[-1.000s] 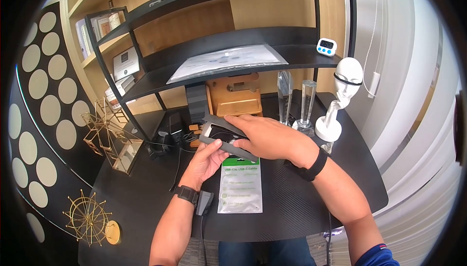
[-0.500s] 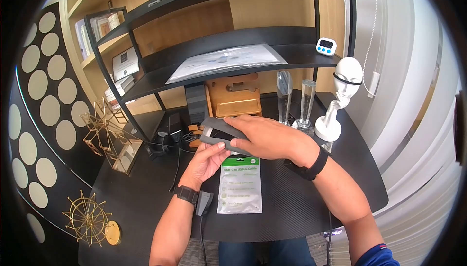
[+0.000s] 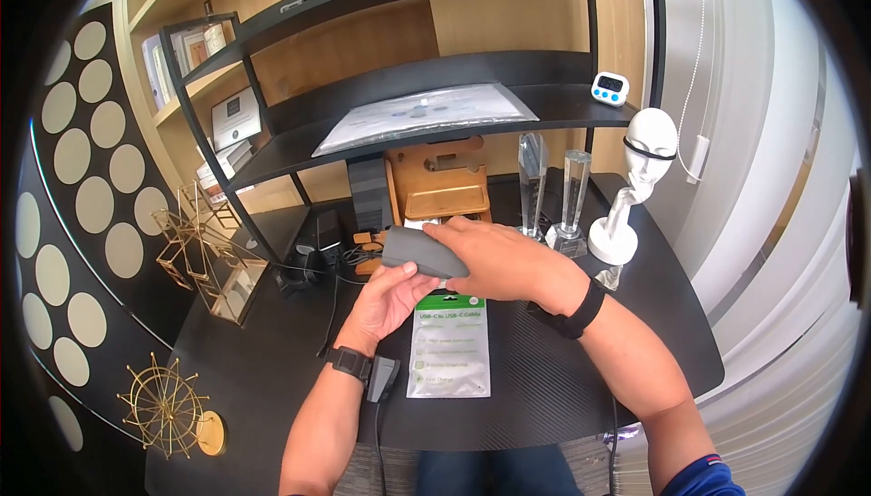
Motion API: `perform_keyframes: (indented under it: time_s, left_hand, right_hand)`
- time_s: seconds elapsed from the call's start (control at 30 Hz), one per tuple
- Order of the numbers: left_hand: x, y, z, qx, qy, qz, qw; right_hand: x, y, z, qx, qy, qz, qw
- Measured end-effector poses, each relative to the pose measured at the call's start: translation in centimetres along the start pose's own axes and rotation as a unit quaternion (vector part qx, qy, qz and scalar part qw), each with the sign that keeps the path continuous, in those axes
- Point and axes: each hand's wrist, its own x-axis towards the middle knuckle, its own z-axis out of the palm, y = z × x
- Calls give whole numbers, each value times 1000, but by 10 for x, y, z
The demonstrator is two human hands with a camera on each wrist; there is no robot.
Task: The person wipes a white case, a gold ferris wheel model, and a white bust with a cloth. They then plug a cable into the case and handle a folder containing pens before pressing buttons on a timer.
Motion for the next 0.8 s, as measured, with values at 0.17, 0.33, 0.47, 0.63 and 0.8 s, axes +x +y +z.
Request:
perform_keyframes:
  time_s: [0.17, 0.33, 0.47, 0.63, 0.8]
  left_hand:
    - [9, 6, 0, 79, 30, 35, 996]
    - [10, 6, -14, 213, 144, 71, 964]
    - [12, -1, -23, 434, 157, 52, 885]
    - [15, -13, -38, 473, 138, 23, 870]
    - [14, -14, -39, 495, 153, -16, 855]
  right_hand:
    - [-1, 13, -9, -56, 64, 40, 996]
    - [0, 16, -3, -93, 126, 132, 979]
    - [4, 20, 11, -108, 125, 121, 979]
    - [11, 33, 29, -93, 130, 124, 979]
    - [47, 45, 35, -110, 139, 123, 976]
